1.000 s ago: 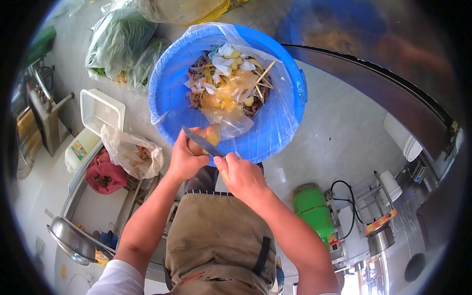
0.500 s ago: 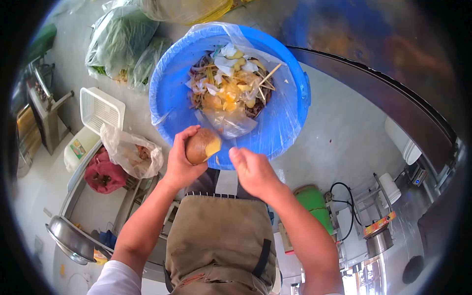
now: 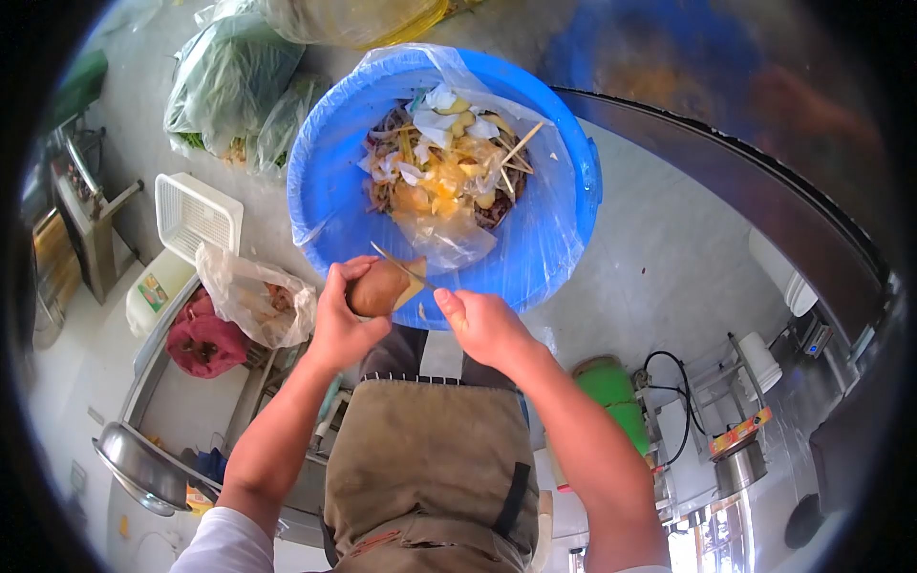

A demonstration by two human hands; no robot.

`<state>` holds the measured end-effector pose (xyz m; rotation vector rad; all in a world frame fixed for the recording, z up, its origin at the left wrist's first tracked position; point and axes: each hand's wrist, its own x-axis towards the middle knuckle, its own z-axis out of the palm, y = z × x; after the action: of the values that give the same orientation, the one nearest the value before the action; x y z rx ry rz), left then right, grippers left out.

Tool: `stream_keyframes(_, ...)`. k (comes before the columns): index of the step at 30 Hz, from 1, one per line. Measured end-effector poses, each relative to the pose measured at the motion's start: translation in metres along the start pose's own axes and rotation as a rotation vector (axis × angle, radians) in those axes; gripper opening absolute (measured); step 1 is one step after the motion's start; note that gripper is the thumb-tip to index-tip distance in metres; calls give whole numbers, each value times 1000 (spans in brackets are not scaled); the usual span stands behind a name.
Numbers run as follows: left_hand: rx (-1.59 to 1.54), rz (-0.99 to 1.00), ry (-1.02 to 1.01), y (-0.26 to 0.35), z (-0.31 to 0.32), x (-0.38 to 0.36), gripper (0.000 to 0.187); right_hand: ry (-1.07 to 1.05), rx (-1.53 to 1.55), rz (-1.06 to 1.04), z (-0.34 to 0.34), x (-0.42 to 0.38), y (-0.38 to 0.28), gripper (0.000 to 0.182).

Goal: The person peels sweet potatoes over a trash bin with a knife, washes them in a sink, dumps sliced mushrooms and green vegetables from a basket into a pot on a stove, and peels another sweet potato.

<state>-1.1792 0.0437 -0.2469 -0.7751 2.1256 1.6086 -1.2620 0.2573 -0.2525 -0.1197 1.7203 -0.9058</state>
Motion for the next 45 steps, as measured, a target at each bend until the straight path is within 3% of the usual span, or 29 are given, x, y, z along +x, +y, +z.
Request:
stream_keyframes(3,-48,-86,-72,6,-6,8,61,-18,104,19,1,2,1,55)
stream_keyframes(6,-471,-133,-101,-4,-2,17,72,0,76,33,-10,-8,-11,56)
stream_keyframes(9,-848,-464,-230,4,-14,27,91,-14,-23,27,-23,-19,-20,54)
stream_keyframes(10,-903,-541,-422,7,-19,32,105,-28,-59,22,-27,-23,-21,53)
stream_keyframes(13,-878,-752,-636,11,-27,41,103,-42,-151,-32,-34,-29,-26,50)
stream_keyframes(17,-832,-707,-624,13,-21,35,100,-22,-202,-150,-34,-33,-20,48)
stream_keyframes(19,-788,-674,-688,20,-25,35,98,4,-235,-253,-33,-30,-4,47)
stream_keyframes(22,-805,-441,-761,26,-25,26,99,133,-336,17,-35,-3,48,46)
stream_keyframes(23,-821,-500,-827,33,-26,25,99,135,-255,11,-36,1,50,48)
stream_keyframes(26,-706,-468,-731,34,-19,15,97,50,-25,35,-22,-11,27,54)
stream_keyframes(29,-667,-358,-625,36,-12,30,100,94,123,66,-33,6,10,57)
stream_keyframes(37,-902,-349,-558,71,-27,10,108,157,584,151,-19,-43,-14,51)
stream_keyframes(41,-815,250,-757,132,-44,5,87,182,800,276,-9,-53,-10,49)
stream_keyframes(42,-912,285,-766,145,-43,4,64,180,805,272,-8,-53,-9,50)
stream_keyframes(44,-926,531,-789,143,-35,8,54,174,819,272,-10,-49,-9,53)
stream_keyframes(45,-842,720,-804,133,-27,12,67,175,807,275,-12,-49,-10,53)
